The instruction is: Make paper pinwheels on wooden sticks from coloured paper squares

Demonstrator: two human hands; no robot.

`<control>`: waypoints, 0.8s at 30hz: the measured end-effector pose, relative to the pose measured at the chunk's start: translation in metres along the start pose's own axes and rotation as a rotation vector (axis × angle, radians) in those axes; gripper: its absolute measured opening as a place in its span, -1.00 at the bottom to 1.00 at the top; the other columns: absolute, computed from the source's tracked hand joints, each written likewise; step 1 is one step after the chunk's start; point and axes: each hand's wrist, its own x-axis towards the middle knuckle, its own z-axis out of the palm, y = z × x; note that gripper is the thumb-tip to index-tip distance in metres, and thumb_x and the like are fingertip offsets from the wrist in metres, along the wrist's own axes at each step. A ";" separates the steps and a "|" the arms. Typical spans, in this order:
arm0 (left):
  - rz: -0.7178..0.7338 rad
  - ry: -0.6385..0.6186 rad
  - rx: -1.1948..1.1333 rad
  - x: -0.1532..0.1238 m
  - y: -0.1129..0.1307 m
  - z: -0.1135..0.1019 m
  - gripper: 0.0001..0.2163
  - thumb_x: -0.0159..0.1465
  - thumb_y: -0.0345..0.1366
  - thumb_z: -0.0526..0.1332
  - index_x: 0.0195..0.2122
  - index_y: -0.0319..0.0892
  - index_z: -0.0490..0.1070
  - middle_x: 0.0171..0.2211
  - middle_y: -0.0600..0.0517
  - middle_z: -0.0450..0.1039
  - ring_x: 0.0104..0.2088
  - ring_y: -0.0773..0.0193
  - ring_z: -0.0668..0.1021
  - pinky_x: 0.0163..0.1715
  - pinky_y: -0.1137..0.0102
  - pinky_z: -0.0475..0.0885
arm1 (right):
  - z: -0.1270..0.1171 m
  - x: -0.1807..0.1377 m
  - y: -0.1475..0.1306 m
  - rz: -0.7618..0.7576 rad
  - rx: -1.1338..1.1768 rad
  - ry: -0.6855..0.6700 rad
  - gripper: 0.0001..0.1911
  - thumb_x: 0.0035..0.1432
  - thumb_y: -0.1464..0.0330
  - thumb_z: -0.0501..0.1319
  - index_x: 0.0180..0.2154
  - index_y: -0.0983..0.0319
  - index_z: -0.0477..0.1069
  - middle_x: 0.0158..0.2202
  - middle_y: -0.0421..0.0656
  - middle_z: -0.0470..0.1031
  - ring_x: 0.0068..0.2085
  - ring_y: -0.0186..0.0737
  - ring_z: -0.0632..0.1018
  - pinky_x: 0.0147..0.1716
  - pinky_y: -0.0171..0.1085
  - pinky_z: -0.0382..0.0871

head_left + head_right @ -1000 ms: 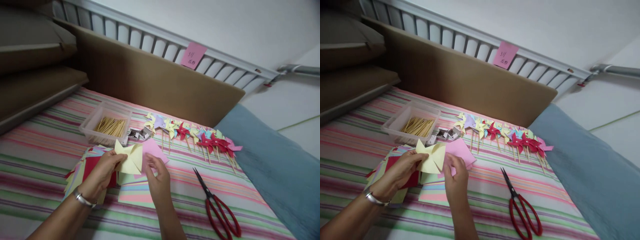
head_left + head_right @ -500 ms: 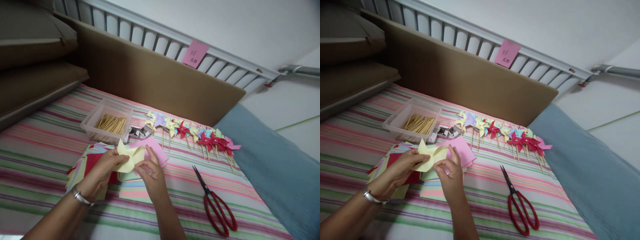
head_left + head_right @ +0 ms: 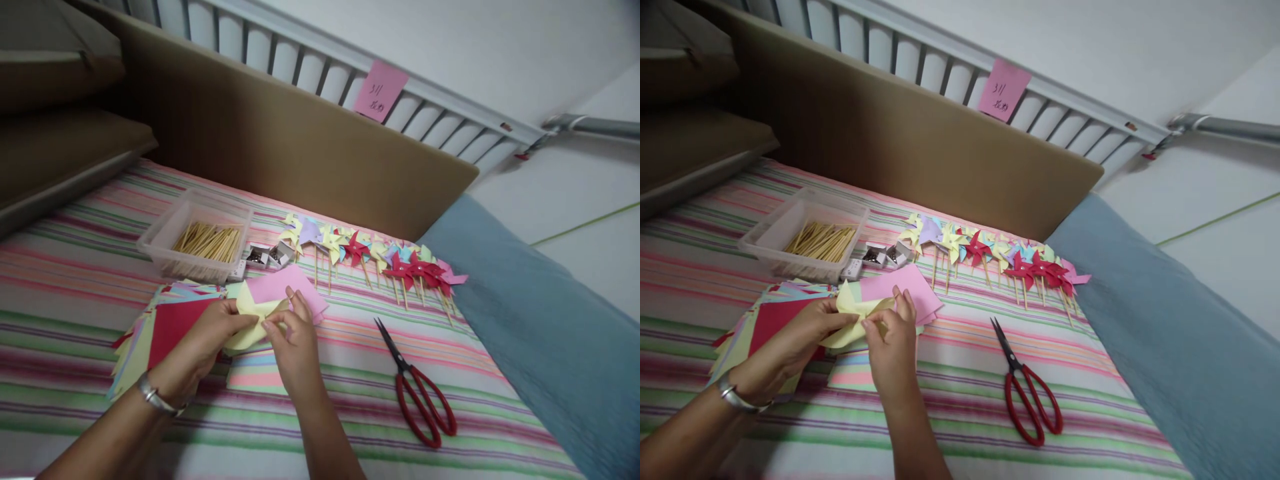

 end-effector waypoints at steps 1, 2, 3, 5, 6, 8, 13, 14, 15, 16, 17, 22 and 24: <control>0.002 -0.004 -0.001 0.000 0.000 0.000 -0.77 -0.18 -0.32 0.38 -0.46 -0.29 0.54 -0.58 0.00 0.55 -0.59 0.27 0.49 -0.56 0.45 0.30 | 0.000 0.000 0.000 -0.006 -0.006 -0.001 -0.91 0.05 0.44 0.24 -0.47 0.19 0.47 0.24 -0.06 0.19 0.29 -0.11 0.09 0.22 -0.03 -0.05; 0.007 -0.006 -0.002 -0.001 0.000 0.000 -0.77 -0.18 -0.32 0.38 -0.46 -0.29 0.54 -0.57 0.00 0.55 -0.59 0.28 0.49 -0.55 0.45 0.30 | 0.001 0.000 0.000 -0.012 -0.015 0.001 -0.91 0.05 0.44 0.24 -0.47 0.19 0.47 0.23 -0.06 0.20 0.29 -0.11 0.09 0.22 -0.03 -0.05; 0.011 -0.008 -0.003 -0.001 0.000 0.000 -0.77 -0.18 -0.33 0.38 -0.45 -0.29 0.54 -0.56 0.00 0.55 -0.59 0.28 0.49 -0.55 0.46 0.30 | 0.001 0.000 0.000 -0.018 -0.027 0.005 -0.92 0.05 0.45 0.24 -0.47 0.19 0.47 0.23 -0.05 0.21 0.29 -0.11 0.10 0.22 -0.04 -0.05; 0.016 -0.018 -0.008 -0.001 0.000 0.000 -0.77 -0.18 -0.34 0.38 -0.44 -0.28 0.55 -0.55 0.01 0.56 -0.58 0.29 0.50 -0.54 0.46 0.30 | 0.003 0.000 0.000 -0.021 -0.057 0.010 -0.92 0.04 0.45 0.25 -0.47 0.20 0.47 0.22 -0.01 0.22 0.28 -0.10 0.11 0.22 -0.04 -0.04; 0.015 -0.023 -0.011 -0.001 -0.001 -0.001 -0.78 -0.17 -0.34 0.38 -0.45 -0.28 0.55 -0.55 0.01 0.56 -0.57 0.29 0.50 -0.53 0.46 0.30 | 0.003 0.000 0.000 -0.014 -0.070 0.011 -0.92 0.04 0.46 0.25 -0.47 0.21 0.46 0.21 0.01 0.23 0.28 -0.10 0.12 0.22 -0.03 -0.03; 0.010 -0.034 -0.017 -0.001 -0.001 -0.002 -0.80 -0.17 -0.34 0.38 -0.47 -0.27 0.55 -0.57 0.02 0.55 -0.58 0.30 0.49 -0.54 0.46 0.30 | 0.004 0.000 -0.001 0.003 -0.092 0.017 -0.92 0.03 0.47 0.25 -0.48 0.21 0.46 0.21 0.04 0.24 0.27 -0.08 0.13 0.21 -0.03 -0.02; 0.017 -0.036 -0.010 0.000 -0.003 -0.002 -0.77 -0.19 -0.34 0.40 -0.46 -0.27 0.56 -0.54 0.01 0.57 -0.58 0.32 0.49 -0.52 0.47 0.30 | 0.009 -0.001 0.000 0.005 -0.132 0.044 -0.91 0.01 0.49 0.23 -0.49 0.21 0.45 0.17 0.05 0.28 0.25 -0.06 0.17 0.20 -0.03 0.01; 0.026 -0.018 -0.008 0.000 -0.002 -0.002 -0.77 -0.20 -0.34 0.40 -0.46 -0.27 0.55 -0.55 0.02 0.57 -0.57 0.32 0.49 -0.51 0.46 0.30 | 0.008 0.000 0.000 0.011 -0.136 0.035 -0.91 0.01 0.49 0.24 -0.49 0.22 0.44 0.17 0.06 0.29 0.25 -0.05 0.18 0.19 -0.03 0.02; 0.034 0.006 -0.004 0.000 -0.002 -0.001 -0.78 -0.22 -0.35 0.39 -0.48 -0.27 0.55 -0.56 0.02 0.56 -0.58 0.31 0.49 -0.51 0.46 0.30 | 0.007 0.000 0.000 0.023 -0.135 0.024 -0.92 0.00 0.49 0.24 -0.49 0.22 0.44 0.16 0.06 0.29 0.24 -0.04 0.20 0.19 -0.03 0.03; 0.037 0.030 0.007 0.000 -0.001 -0.001 -0.79 -0.23 -0.36 0.38 -0.50 -0.27 0.54 -0.57 0.03 0.55 -0.59 0.31 0.48 -0.52 0.46 0.30 | 0.005 0.001 0.000 0.039 -0.128 0.021 -0.94 -0.01 0.48 0.24 -0.47 0.22 0.44 0.16 0.06 0.30 0.23 -0.02 0.22 0.18 -0.02 0.05; 0.031 0.050 0.024 0.000 0.000 -0.001 -0.80 -0.24 -0.37 0.37 -0.51 -0.27 0.53 -0.59 0.04 0.53 -0.60 0.31 0.47 -0.53 0.46 0.29 | 0.001 0.002 0.000 0.055 -0.117 0.031 -0.96 -0.01 0.46 0.25 -0.44 0.22 0.45 0.15 0.05 0.31 0.21 -0.02 0.24 0.16 -0.02 0.07; 0.007 -0.003 0.196 0.002 -0.002 -0.003 -0.83 -0.21 -0.35 0.31 -0.55 -0.30 0.50 -0.67 0.07 0.45 -0.66 0.37 0.36 -0.61 0.48 0.15 | -0.027 0.009 -0.008 0.041 -0.068 0.113 -0.64 0.01 0.35 0.25 -0.09 0.20 0.38 0.09 -0.02 0.39 0.12 -0.05 0.37 0.11 -0.06 0.18; 0.010 -0.071 0.254 0.001 -0.004 -0.001 -0.85 -0.18 -0.35 0.29 -0.56 -0.30 0.49 -0.69 0.11 0.40 -0.68 0.41 0.30 -0.63 0.49 0.08 | -0.035 0.009 -0.014 0.013 -0.075 -0.012 -0.61 -0.02 0.38 0.26 -0.07 0.19 0.40 -0.01 -0.08 0.47 0.04 -0.08 0.44 0.06 -0.12 0.25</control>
